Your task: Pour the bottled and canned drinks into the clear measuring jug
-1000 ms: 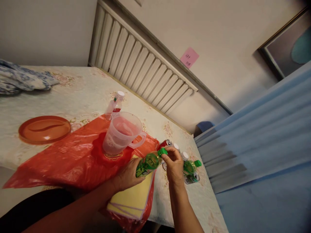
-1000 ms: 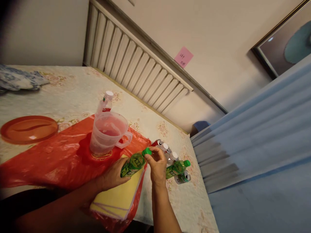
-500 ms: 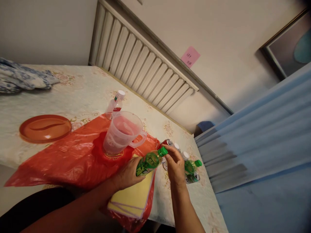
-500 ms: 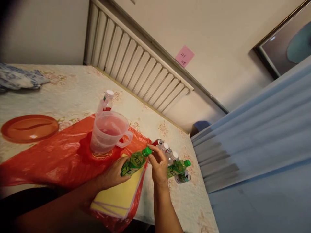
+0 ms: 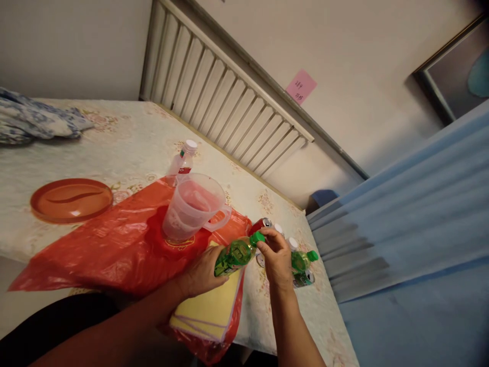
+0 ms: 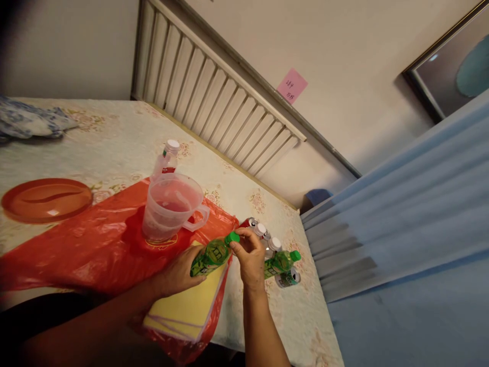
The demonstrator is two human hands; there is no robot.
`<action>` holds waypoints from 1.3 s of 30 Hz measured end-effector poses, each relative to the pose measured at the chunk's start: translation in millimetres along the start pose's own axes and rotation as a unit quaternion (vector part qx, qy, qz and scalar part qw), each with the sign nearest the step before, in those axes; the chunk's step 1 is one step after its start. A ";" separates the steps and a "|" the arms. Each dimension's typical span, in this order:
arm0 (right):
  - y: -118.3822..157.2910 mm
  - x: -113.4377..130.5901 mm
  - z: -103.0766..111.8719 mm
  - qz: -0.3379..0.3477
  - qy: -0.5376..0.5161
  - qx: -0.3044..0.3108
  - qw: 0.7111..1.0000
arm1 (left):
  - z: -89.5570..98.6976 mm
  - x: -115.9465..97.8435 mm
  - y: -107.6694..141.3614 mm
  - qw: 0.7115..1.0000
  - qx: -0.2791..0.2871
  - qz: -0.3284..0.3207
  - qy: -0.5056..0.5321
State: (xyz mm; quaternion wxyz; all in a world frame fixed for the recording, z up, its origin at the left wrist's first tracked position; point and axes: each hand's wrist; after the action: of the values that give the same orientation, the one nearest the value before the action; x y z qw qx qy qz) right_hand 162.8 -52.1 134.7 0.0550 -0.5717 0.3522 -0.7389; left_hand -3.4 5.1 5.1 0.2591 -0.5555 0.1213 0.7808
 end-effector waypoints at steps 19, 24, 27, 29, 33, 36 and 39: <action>0.9 -2.5 2.2 -0.029 -0.035 -0.005 0.999 | 0.0 1.9 -1.3 1.000 0.002 -0.003 0.017; 1.9 -4.6 1.3 -0.015 -0.028 -0.004 0.999 | 1.4 -0.7 -1.0 1.000 0.006 -0.009 -0.006; 3.1 -1.4 2.7 -0.019 -0.064 0.019 0.998 | 1.8 -2.5 -0.9 1.000 0.005 -0.018 -0.011; 3.3 -1.2 2.8 -0.028 -0.059 0.020 0.998 | 1.4 -2.8 -1.1 1.000 0.001 -0.021 -0.015; 3.0 -6.0 -0.1 -0.015 -0.020 0.000 1.000 | -0.4 -0.5 -1.7 1.000 0.001 -0.019 -0.020; 4.1 -8.0 -1.1 0.002 -0.045 0.013 0.999 | -1.1 0.9 -2.0 1.000 0.002 -0.017 -0.020; 5.6 -6.0 -0.2 0.000 -0.081 0.020 0.996 | -0.8 0.0 -1.9 1.000 0.001 -0.016 -0.020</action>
State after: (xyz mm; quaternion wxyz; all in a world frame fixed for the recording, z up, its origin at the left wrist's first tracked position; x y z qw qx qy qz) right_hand 162.8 -53.3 126.6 0.0952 -0.6286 0.3317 -0.6970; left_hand -1.8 6.3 4.9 0.2744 -0.5411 0.1080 0.7876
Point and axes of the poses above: each hand's wrist, its own y-axis away from the middle knuckle, its own z-axis out of the back of the hand, x = y × z, and after that the axes turned 15 degrees about z, right-handed
